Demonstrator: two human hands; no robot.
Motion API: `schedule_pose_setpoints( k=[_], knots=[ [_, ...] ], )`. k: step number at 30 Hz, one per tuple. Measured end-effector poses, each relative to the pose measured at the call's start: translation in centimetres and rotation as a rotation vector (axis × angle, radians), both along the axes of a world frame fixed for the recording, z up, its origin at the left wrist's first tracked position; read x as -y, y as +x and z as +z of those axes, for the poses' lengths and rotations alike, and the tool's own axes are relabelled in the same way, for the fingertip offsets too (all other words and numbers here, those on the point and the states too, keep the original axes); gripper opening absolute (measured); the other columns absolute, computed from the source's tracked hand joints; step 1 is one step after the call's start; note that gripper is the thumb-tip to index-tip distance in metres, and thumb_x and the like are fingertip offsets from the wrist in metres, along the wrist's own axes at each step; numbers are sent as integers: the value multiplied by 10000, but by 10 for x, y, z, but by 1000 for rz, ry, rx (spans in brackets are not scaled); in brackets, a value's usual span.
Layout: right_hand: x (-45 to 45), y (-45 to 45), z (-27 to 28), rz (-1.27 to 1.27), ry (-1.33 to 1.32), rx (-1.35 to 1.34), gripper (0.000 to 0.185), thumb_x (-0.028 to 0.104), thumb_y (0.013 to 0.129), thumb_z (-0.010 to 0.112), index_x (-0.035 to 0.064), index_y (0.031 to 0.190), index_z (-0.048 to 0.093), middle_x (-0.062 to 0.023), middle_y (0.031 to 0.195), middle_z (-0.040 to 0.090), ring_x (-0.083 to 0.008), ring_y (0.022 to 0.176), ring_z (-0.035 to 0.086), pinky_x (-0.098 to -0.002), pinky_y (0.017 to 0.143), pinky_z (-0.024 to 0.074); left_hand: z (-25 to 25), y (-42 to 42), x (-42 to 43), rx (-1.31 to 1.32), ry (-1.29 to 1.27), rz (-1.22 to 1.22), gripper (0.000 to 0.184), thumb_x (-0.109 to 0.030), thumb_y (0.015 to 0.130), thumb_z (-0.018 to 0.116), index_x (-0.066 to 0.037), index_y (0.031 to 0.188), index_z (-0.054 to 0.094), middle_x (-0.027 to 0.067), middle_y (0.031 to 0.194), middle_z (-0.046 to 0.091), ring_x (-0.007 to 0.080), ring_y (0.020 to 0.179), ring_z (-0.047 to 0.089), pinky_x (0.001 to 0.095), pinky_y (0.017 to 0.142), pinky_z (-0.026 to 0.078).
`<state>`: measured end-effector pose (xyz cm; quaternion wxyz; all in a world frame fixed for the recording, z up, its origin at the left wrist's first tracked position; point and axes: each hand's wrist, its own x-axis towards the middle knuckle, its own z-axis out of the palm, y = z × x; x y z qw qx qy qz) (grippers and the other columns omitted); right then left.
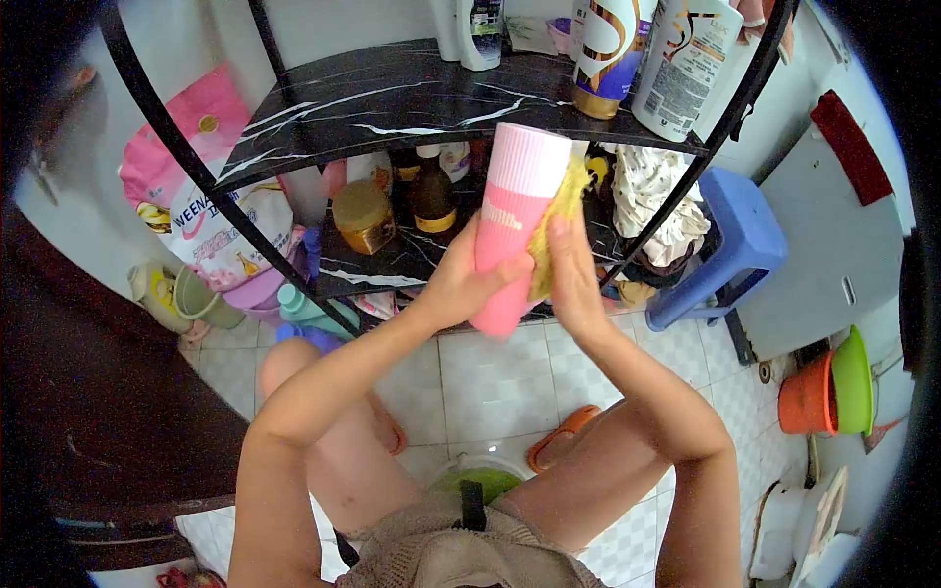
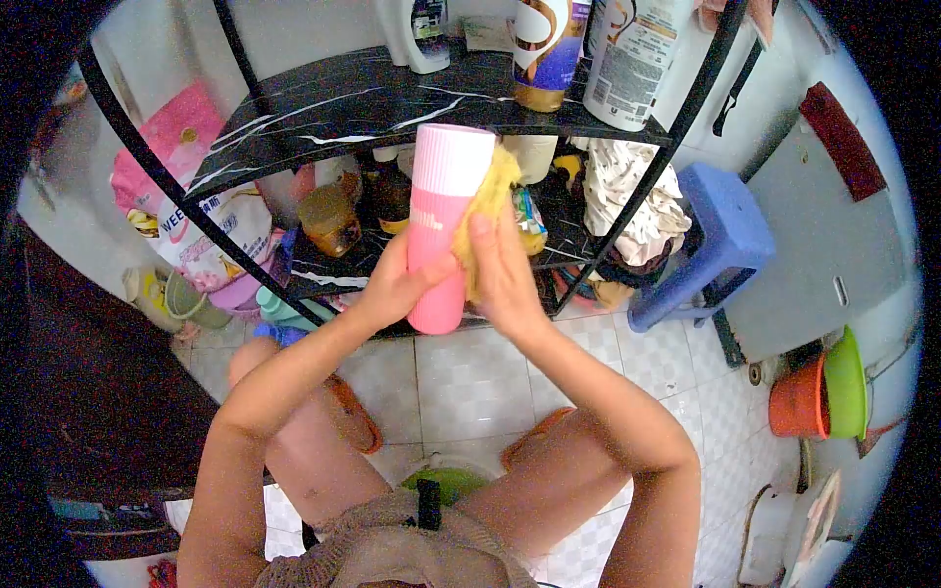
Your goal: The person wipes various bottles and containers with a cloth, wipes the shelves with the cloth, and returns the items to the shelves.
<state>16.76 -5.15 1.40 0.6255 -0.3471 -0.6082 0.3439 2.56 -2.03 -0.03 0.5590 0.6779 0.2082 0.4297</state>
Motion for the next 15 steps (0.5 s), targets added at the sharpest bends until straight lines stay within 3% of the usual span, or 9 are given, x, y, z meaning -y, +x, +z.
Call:
schedule_pose_setpoints(
  k=[2,4,7,9,11,12,15],
  knots=[
    [10,-5,-1,-51,33,132,546,300,977,337,-45,1373,188,-186,1352,335,-266,1266,311,-336,1058,211,-1,0,-5,52,26,97,519,-227,853,610,-16,1259,364,92,1152,503,141,1040,488,306,915,400],
    [13,-8,-11,-164,101,370,590,294,962,377,-97,1353,170,-259,1371,280,-351,1301,257,-380,1079,169,-2,0,-5,74,44,117,516,-246,865,596,-16,1260,356,96,1150,504,142,1039,489,304,916,398],
    [15,-7,-9,-239,100,473,628,297,947,415,-132,1335,171,-312,1389,213,-406,1329,176,-405,1092,125,1,-1,-3,73,86,141,529,-288,882,576,-16,1269,338,102,1147,505,145,1034,491,304,908,403],
    [17,-5,-4,-328,109,492,620,291,951,408,-126,1345,173,-313,1429,117,-388,1359,87,-398,1100,93,6,-2,2,54,110,150,544,-310,886,569,-17,1276,328,104,1147,506,148,1032,493,305,899,409],
    [11,0,9,-366,137,458,603,288,961,384,-119,1352,172,-295,1441,106,-371,1365,75,-386,1102,77,11,-1,9,21,79,95,548,-304,892,557,-14,1290,316,113,1156,507,156,1041,495,310,887,420],
    [0,7,1,-390,172,448,594,287,965,373,-116,1354,174,-286,1445,107,-364,1367,75,-379,1103,70,8,-2,9,-42,56,71,625,-285,889,561,-15,1355,244,128,1225,468,173,1087,484,319,895,422],
    [-14,17,-3,-447,237,451,572,282,974,343,-107,1361,182,-261,1452,122,-340,1370,85,-361,1104,60,15,0,18,51,1,-45,705,-257,881,569,-30,1406,156,135,1311,393,183,1158,440,322,945,388]
  ],
)
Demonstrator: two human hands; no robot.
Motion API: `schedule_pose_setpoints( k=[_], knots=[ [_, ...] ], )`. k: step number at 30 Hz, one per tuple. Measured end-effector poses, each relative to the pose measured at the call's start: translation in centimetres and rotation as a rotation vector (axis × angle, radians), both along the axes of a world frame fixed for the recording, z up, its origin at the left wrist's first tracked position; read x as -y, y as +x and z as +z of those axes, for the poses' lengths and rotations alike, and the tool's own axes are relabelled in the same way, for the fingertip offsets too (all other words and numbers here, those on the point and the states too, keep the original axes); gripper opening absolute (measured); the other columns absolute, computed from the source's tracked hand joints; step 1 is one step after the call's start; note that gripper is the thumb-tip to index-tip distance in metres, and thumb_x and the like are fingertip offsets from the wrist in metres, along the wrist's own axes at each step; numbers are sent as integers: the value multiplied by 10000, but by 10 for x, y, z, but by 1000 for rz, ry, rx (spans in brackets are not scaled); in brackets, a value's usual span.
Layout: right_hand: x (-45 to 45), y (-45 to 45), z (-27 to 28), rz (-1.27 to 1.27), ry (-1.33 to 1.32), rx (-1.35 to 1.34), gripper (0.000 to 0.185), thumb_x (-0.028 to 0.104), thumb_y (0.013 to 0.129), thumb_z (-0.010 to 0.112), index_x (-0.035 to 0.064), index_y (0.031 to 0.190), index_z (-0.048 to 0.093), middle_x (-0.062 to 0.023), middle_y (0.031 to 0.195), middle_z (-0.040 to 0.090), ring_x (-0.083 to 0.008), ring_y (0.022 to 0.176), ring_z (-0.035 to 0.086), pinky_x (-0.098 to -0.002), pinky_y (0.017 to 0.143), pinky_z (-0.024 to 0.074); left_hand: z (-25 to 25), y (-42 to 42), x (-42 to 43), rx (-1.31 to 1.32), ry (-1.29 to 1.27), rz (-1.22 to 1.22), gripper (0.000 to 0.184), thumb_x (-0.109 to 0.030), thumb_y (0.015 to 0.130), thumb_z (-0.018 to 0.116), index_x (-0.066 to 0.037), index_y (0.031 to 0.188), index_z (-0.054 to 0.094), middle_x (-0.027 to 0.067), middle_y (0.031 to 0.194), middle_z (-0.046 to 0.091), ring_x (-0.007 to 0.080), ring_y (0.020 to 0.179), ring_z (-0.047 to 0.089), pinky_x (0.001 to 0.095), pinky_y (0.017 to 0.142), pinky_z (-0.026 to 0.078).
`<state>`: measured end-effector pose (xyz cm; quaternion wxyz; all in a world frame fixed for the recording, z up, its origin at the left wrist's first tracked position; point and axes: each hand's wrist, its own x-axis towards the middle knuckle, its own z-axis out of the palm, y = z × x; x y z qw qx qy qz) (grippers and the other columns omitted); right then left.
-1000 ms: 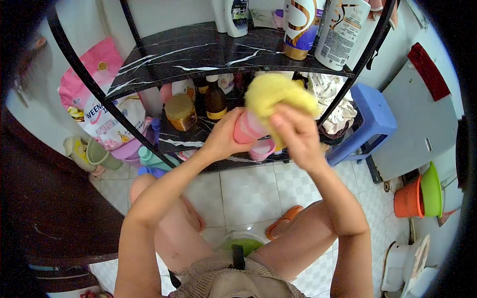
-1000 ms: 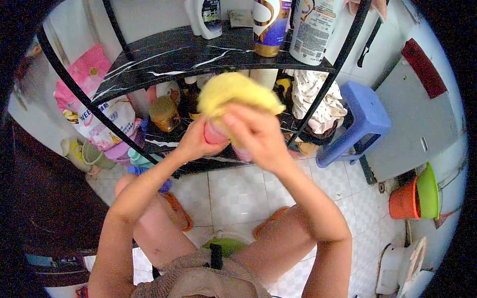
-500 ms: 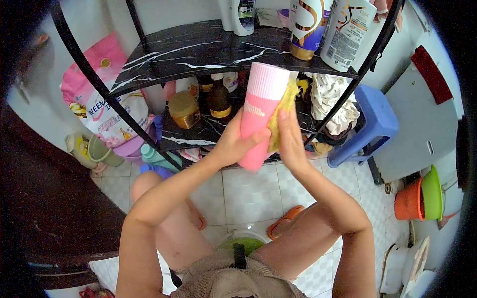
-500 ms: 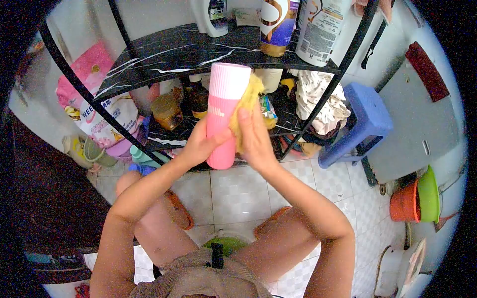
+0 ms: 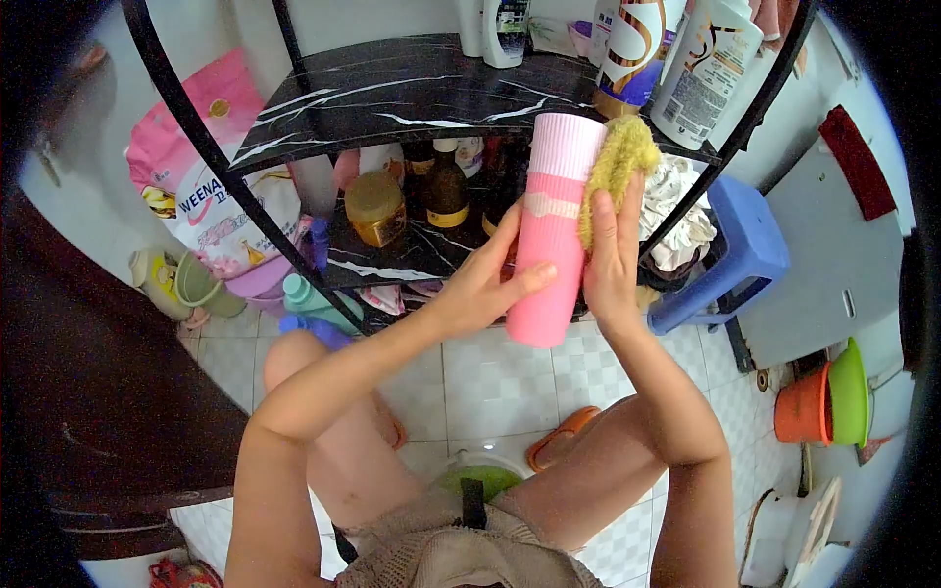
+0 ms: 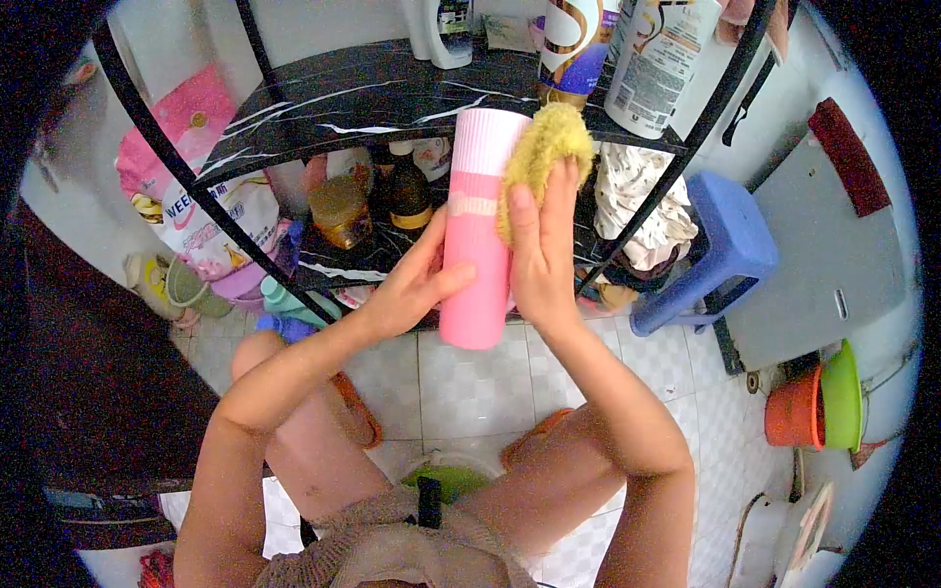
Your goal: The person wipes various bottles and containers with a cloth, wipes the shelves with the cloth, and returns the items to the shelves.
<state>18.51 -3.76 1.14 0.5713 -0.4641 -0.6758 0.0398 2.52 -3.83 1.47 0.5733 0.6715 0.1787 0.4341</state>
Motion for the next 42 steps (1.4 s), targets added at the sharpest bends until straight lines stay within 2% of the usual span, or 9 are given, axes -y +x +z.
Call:
schedule_pose_setpoints(
  k=[2,7,9,13,25,27,29,36,42],
  knots=[
    [0,-3,-3,81,-20,-76,575,291,973,339,-105,1362,188,-254,1452,135,-329,1370,93,-354,1103,63,5,-3,0,38,-37,-70,766,-229,872,576,-37,1428,86,131,1359,331,186,1207,390,322,991,344],
    [17,-25,-9,265,-83,-95,588,284,959,357,-107,1359,175,-244,1439,174,-330,1362,121,-364,1101,74,8,-10,-12,95,58,97,786,-184,854,583,-24,1429,71,131,1412,260,193,1277,300,323,1041,270],
    [34,-35,-4,348,-195,-103,554,235,942,396,-99,1339,201,-253,1390,234,-367,1325,188,-393,1089,122,14,-12,-13,151,83,139,788,-167,857,577,-32,1432,56,134,1438,208,199,1298,268,328,1057,243],
    [43,-42,-6,279,-186,-8,499,239,944,398,-75,1307,261,-288,1335,272,-431,1266,242,-422,1061,182,14,-12,-15,169,125,153,785,-150,865,564,-41,1434,35,133,1449,176,205,1303,260,334,1064,230],
    [40,-37,-6,190,-156,47,554,274,944,404,-110,1308,237,-328,1342,260,-466,1273,229,-443,1070,165,24,-17,-14,115,123,168,692,-155,922,415,-68,1441,-35,117,1496,61,192,1350,162,316,1085,168],
    [36,-35,-7,171,-158,1,568,272,946,400,-131,1307,225,-341,1357,233,-463,1290,203,-439,1077,149,23,-16,-13,145,106,78,704,-234,920,443,-61,1442,3,89,1493,84,181,1359,132,318,1095,130],
    [31,-30,-4,152,-146,-38,603,265,953,388,-179,1309,188,-362,1394,150,-442,1334,125,-429,1093,100,19,-14,-14,119,159,62,716,-206,917,455,-69,1443,-11,101,1496,74,187,1358,140,320,1091,147],
    [25,-16,11,-38,-62,17,604,285,960,385,-145,1333,185,-343,1410,138,-426,1342,118,-408,1096,96,11,-8,-10,37,246,27,771,-135,885,543,-82,1446,16,103,1494,103,196,1321,240,320,1054,247],
    [22,-16,9,-58,8,56,490,217,941,417,-123,1271,293,-339,1325,258,-465,1237,272,-427,1045,212,14,-10,-7,-127,329,80,741,-132,905,516,-85,1446,12,90,1497,87,179,1319,238,318,1054,254]
  ],
)
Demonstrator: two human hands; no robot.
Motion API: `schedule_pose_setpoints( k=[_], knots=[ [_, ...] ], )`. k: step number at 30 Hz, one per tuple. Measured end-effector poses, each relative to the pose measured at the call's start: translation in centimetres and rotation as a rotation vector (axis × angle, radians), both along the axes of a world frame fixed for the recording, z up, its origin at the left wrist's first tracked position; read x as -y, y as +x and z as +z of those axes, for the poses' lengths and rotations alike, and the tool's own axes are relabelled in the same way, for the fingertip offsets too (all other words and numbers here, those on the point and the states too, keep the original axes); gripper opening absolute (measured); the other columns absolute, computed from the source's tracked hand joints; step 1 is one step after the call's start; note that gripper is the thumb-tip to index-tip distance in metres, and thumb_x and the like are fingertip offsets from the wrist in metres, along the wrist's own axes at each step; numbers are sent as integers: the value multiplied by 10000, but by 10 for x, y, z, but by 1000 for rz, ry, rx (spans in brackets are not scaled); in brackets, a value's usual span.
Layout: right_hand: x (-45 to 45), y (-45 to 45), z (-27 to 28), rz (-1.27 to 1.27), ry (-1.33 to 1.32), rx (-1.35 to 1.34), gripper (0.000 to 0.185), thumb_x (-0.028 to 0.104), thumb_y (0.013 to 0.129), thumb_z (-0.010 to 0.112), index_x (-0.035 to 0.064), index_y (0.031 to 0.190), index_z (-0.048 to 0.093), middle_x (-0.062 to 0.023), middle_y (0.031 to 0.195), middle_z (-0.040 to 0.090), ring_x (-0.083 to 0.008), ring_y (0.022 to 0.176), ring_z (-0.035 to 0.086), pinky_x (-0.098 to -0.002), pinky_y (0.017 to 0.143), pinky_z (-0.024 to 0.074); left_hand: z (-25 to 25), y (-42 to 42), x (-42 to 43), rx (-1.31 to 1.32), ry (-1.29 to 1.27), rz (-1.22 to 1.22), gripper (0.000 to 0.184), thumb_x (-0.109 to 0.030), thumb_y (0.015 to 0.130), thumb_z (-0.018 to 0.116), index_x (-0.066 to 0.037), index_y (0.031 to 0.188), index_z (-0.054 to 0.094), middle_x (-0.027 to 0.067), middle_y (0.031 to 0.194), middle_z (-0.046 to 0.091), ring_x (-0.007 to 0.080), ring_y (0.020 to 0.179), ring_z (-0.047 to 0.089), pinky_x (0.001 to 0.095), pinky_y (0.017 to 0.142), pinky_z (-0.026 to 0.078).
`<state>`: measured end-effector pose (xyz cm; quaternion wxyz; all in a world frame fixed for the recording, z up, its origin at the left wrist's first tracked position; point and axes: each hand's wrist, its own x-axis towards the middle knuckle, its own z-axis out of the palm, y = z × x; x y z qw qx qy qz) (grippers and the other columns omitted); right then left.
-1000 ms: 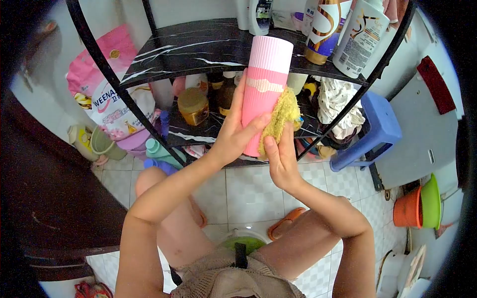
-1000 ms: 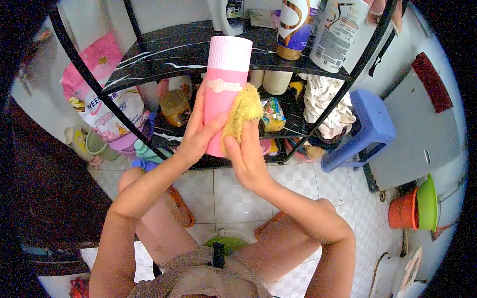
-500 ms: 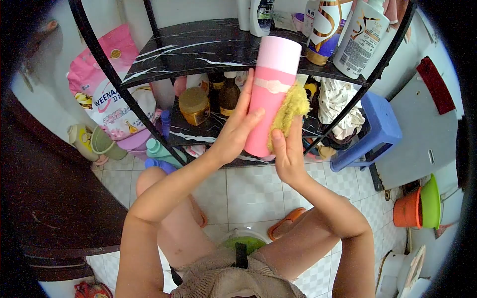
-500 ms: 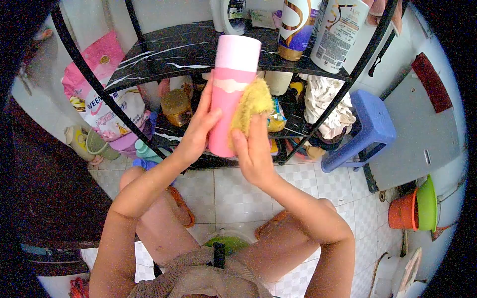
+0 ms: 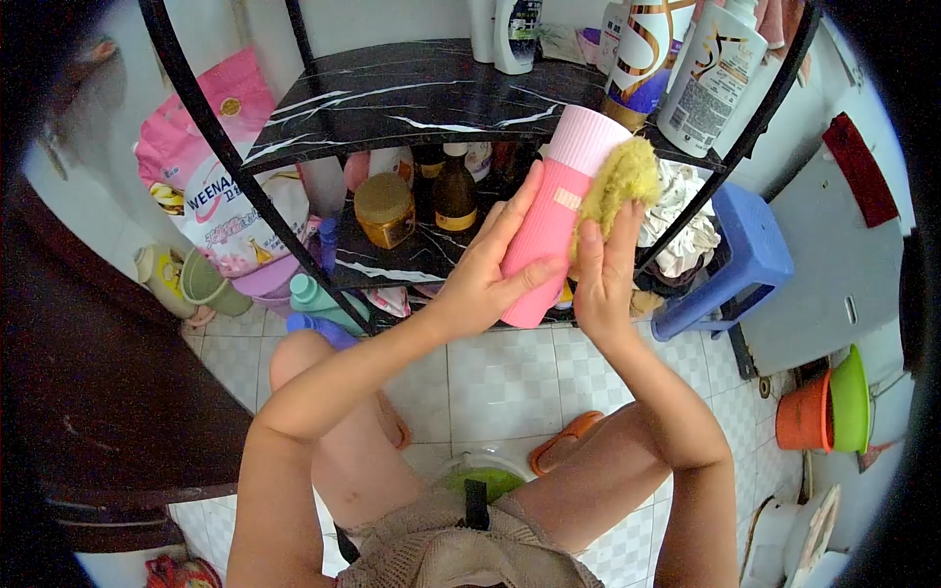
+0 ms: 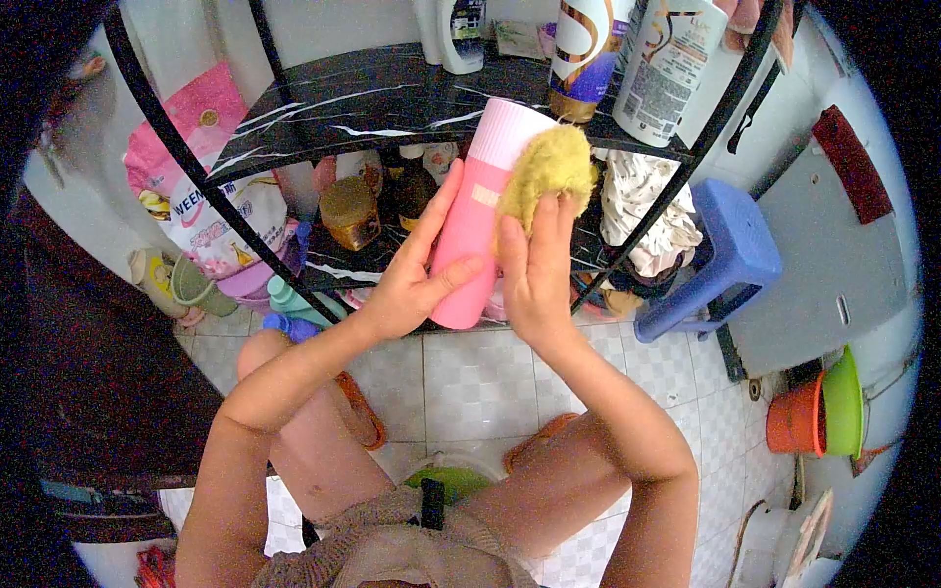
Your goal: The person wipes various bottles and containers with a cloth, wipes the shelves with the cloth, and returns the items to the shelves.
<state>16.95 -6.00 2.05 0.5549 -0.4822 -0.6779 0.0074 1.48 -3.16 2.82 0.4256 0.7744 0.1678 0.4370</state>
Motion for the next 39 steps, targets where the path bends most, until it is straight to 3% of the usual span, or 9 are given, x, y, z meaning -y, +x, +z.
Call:
schedule_pose_setpoints(
  k=[5,10,14,17,20,26,32,36,39],
  knots=[
    [17,-16,-12,152,-7,158,347,108,838,531,-32,1142,439,-284,1137,380,-451,1051,391,-442,920,333,-1,0,-6,148,71,86,662,-168,944,409,-43,1437,-15,93,1500,41,178,1354,129,316,1090,134],
    [27,-29,-12,261,28,267,360,79,842,517,-31,1175,432,-263,1176,372,-458,1083,375,-451,940,322,17,-7,-6,262,113,163,726,-208,939,447,-44,1430,-62,123,1489,56,217,1341,175,332,1081,170],
    [28,-36,-9,318,-103,-5,423,163,914,459,-17,1284,360,-219,1230,401,-391,1169,365,-408,986,300,18,-2,-4,438,6,139,965,-313,803,663,-35,1430,-16,143,1448,158,214,1303,250,343,1056,242],
    [24,-35,-4,690,-562,-808,478,239,971,381,26,1383,265,-103,1347,377,-192,1226,383,-311,1021,301,13,-4,-5,260,217,416,1051,-281,688,753,-9,1423,54,160,1269,335,264,1153,388,371,985,318],
    [27,-38,2,807,-707,-1252,472,231,959,411,36,1370,285,-96,1318,416,-187,1204,418,-313,1016,328,11,-5,-8,202,283,445,1037,-276,685,753,1,1420,75,154,1186,365,272,1087,411,383,951,336],
    [28,-33,16,900,-840,-1291,439,213,940,453,37,1331,360,-80,1236,504,-189,1129,500,-316,965,398,22,-18,-19,299,428,611,937,-251,696,735,15,1390,166,171,1249,383,282,1139,417,391,961,342],
    [27,-25,59,630,-159,-609,470,189,952,432,-17,1355,308,-93,1288,458,-166,1160,456,-272,960,360,51,-77,-25,507,350,893,753,-207,820,637,13,1365,166,154,1244,397,218,1112,426,348,962,338],
    [-7,-31,93,331,149,-160,442,179,937,450,-80,1285,363,-216,1220,506,-289,1111,516,-305,938,376,50,-112,-32,460,321,948,668,-197,846,615,18,1344,225,149,1228,415,209,1080,443,334,948,347],
    [-52,-41,121,308,-109,286,425,290,944,409,-35,1213,457,-223,1177,524,-354,1063,511,-349,926,397,46,-126,-32,461,321,963,663,-189,834,622,20,1338,245,145,1219,425,208,1078,449,334,946,348]
  ],
)
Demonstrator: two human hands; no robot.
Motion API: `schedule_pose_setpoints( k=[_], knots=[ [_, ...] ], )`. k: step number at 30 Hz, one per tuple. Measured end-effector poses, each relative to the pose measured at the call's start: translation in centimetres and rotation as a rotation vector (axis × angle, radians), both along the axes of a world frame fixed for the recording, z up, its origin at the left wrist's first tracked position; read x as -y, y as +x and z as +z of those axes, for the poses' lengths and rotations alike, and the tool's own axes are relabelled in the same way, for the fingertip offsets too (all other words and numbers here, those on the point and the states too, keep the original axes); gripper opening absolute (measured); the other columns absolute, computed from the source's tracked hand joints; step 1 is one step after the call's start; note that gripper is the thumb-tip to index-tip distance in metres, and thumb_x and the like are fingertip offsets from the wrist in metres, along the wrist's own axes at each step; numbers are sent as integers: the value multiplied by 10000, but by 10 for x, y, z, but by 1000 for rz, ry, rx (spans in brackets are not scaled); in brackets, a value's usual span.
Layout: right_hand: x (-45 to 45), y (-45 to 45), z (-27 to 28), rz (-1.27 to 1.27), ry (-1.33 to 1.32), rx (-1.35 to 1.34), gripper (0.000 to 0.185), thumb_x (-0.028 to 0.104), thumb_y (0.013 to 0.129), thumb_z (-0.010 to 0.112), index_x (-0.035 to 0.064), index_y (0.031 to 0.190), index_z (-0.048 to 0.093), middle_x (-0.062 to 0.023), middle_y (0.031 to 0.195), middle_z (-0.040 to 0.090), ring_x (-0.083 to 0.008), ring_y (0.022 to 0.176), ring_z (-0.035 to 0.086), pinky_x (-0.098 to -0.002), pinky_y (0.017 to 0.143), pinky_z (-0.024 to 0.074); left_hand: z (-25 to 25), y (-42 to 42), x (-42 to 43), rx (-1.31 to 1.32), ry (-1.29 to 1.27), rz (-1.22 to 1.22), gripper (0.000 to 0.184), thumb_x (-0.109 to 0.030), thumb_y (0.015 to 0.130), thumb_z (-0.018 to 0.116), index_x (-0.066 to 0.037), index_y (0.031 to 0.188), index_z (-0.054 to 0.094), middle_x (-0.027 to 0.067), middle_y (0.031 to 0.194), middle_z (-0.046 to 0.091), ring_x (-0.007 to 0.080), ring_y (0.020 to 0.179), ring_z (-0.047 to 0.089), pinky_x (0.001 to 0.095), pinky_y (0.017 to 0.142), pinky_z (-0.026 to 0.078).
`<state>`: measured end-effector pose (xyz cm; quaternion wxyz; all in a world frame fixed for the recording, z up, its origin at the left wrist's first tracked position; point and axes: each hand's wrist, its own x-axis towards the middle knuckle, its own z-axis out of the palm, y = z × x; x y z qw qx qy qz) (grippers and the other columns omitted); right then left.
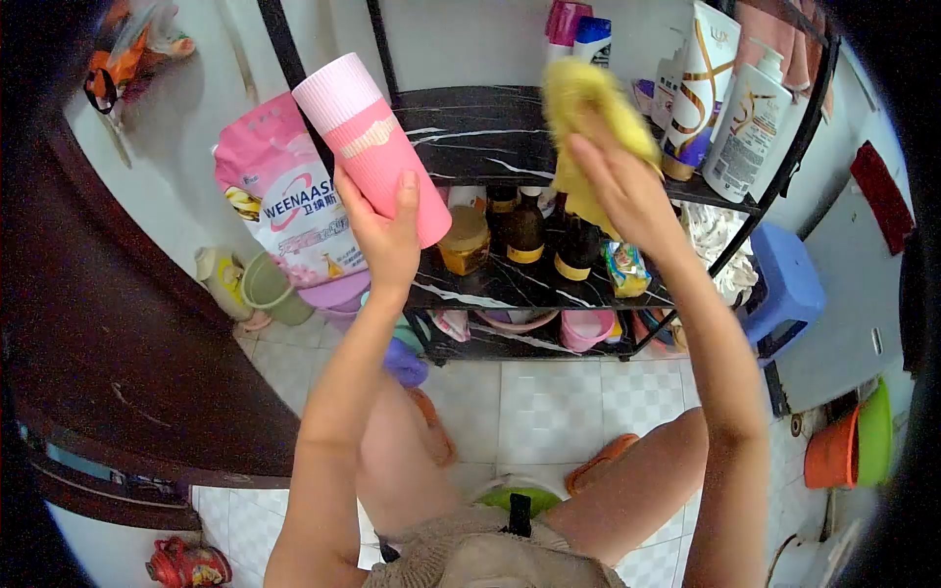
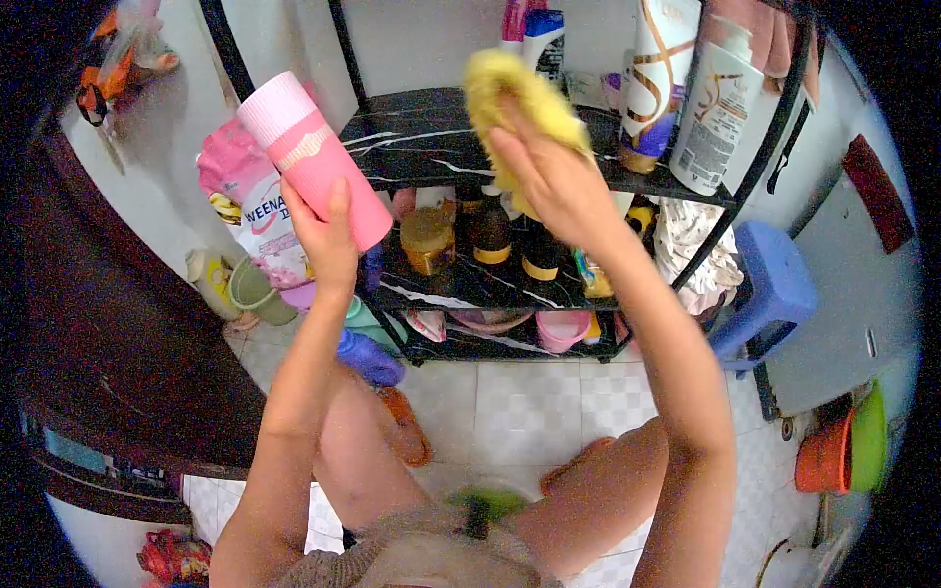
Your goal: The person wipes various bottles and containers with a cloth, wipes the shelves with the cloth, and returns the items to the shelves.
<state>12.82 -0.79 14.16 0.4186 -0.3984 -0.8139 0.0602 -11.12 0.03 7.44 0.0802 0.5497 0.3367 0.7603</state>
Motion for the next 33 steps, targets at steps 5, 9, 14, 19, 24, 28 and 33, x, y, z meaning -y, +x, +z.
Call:
schedule_pose_setpoints(
  k=[5,9,14,19,24,28,33],
  knots=[
    [-87,-29,-7,259,-70,320,501,386,955,255,-15,1085,526,-205,1169,528,-370,1133,444,-406,1028,294,0,-17,-2,28,0,43,679,-171,814,627,18,1340,242,140,1222,422,208,1081,448,340,945,349],
    [-171,-55,-9,343,-14,625,408,345,944,293,1,938,511,-201,1044,566,-389,1092,459,-455,1035,274,-6,-27,-3,48,-22,16,683,-141,792,633,13,1335,249,130,1215,418,203,1079,444,338,939,354],
    [-250,-86,-11,-10,-137,706,529,416,946,277,-36,1044,535,-246,1110,534,-397,1045,477,-432,938,354,-9,-31,-1,116,-43,-8,687,-107,776,624,11,1333,240,112,1201,416,188,1075,439,338,938,351],
    [-268,-120,5,4,-244,856,498,398,948,261,23,1142,526,-213,1162,533,-383,1087,490,-444,956,361,-18,-44,-10,175,-50,-13,705,-90,766,599,10,1345,210,113,1214,406,185,1082,434,333,944,345],
    [-292,-161,-6,227,-44,783,449,351,938,284,45,1155,531,-193,1170,552,-362,1085,517,-437,928,400,-31,-60,-22,157,14,-101,749,-121,760,587,18,1363,166,122,1239,393,190,1097,431,333,957,337],
    [-264,-185,4,362,-94,868,407,296,927,334,32,1192,493,-196,1206,499,-345,1126,467,-405,976,357,-32,-58,-21,160,52,-87,710,-179,792,545,1,1363,163,187,1216,435,258,1045,504,369,889,414],
    [-183,-190,-2,648,-46,618,399,270,939,330,21,1230,438,-183,1219,451,-338,1160,410,-396,1021,300,-28,-52,-18,230,27,-111,772,-188,776,569,14,1382,136,139,1262,377,206,1102,433,340,965,338]
  ],
)
